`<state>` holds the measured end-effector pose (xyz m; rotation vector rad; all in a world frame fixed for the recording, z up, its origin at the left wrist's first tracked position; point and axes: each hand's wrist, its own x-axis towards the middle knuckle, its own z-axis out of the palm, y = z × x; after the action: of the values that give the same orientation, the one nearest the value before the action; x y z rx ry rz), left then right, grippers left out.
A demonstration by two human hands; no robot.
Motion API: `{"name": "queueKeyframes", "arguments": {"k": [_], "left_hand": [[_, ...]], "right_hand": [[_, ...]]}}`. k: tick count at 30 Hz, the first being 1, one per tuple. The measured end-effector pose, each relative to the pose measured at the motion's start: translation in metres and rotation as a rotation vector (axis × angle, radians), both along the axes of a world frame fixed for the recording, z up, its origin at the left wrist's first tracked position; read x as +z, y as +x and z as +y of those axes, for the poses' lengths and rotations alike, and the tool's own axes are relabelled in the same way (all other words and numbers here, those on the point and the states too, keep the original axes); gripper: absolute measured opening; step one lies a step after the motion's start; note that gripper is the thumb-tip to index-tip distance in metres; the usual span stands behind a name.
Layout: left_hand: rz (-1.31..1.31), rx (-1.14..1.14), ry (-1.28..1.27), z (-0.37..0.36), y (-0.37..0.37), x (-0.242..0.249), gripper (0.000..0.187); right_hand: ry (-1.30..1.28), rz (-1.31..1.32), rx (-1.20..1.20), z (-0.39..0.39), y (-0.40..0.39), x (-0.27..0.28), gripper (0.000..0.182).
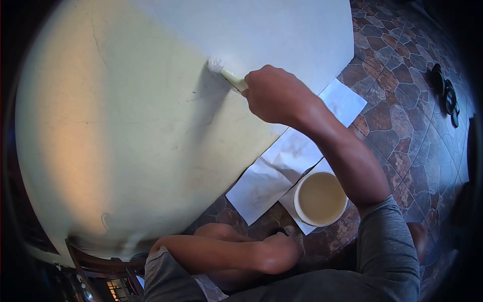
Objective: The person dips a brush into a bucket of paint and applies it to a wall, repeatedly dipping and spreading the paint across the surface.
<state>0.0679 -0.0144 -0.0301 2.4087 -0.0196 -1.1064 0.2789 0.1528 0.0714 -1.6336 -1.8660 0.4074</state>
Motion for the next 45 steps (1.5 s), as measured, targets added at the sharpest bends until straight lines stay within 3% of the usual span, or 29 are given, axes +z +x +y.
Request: {"name": "queueKeyframes", "arguments": {"k": [5,7,11,13,14,16,18,20,22,25,28,32,34,35,37,42,45], "left_hand": [[-0.04,0.019,-0.017,-0.004,-0.003,0.003,0.02],[-0.062,0.03,-0.026,-0.004,-0.002,0.007,0.02],[-0.06,0.047,-0.018,-0.004,0.001,0.012,0.019],[-0.063,0.064,-0.028,-0.005,0.001,0.013,0.019],[-0.057,0.06,-0.014,-0.004,0.002,0.015,0.018],[-0.059,0.054,0.004,-0.002,0.006,0.018,0.018],[-0.06,0.011,0.015,-0.003,0.006,0.021,0.018],[-0.064,-0.002,0.014,-0.011,0.003,0.022,0.018],[-0.075,-0.022,0.013,-0.015,0.002,0.021,0.019],[-0.059,0.001,-0.034,-0.014,0.0,0.022,0.019],[-0.131,-0.046,0.04,-0.009,0.001,0.029,0.019],[-0.149,-0.057,0.012,0.001,0.01,0.043,0.02],[-0.137,-0.071,0.0,0.002,0.011,0.041,0.02],[-0.14,-0.065,0.002,0.002,0.009,0.034,0.021],[-0.136,-0.064,0.005,0.004,0.009,0.028,0.021],[-0.051,-0.012,0.05,0.007,0.017,0.032,0.022],[-0.053,-0.003,0.013,0.004,0.017,0.038,0.023]], "right_hand": [[0.013,0.024,-0.158,0.027,0.065,-0.001,0.028],[0.025,-0.083,-0.281,0.049,0.097,-0.012,0.03],[0.038,-0.088,-0.389,0.039,0.122,-0.012,0.033],[-0.022,0.182,-0.461,0.014,0.115,-0.008,0.032],[-0.03,0.178,-0.464,0.009,0.112,-0.016,0.032],[-0.38,0.309,-0.412,0.011,0.103,-0.043,0.037],[-0.534,0.372,-0.405,0.028,0.086,-0.094,0.038],[-0.626,0.383,-0.301,0.042,0.077,-0.152,0.036],[-0.619,0.696,-0.212,0.049,0.069,-0.182,0.032],[-0.579,0.908,-0.144,0.049,0.048,-0.159,0.033],[-0.474,0.906,-0.019,0.031,0.046,-0.095,0.043],[-0.122,0.894,0.154,-0.001,0.055,-0.014,0.052],[0.127,0.941,0.314,0.003,0.058,0.002,0.051],[0.129,0.946,0.307,0.01,0.057,0.001,0.051],[-0.075,1.084,0.268,0.026,0.055,-0.014,0.05],[-0.465,1.112,0.098,0.045,0.049,-0.154,0.06],[-0.613,1.022,-0.034,0.032,0.052,-0.201,0.058]]}}
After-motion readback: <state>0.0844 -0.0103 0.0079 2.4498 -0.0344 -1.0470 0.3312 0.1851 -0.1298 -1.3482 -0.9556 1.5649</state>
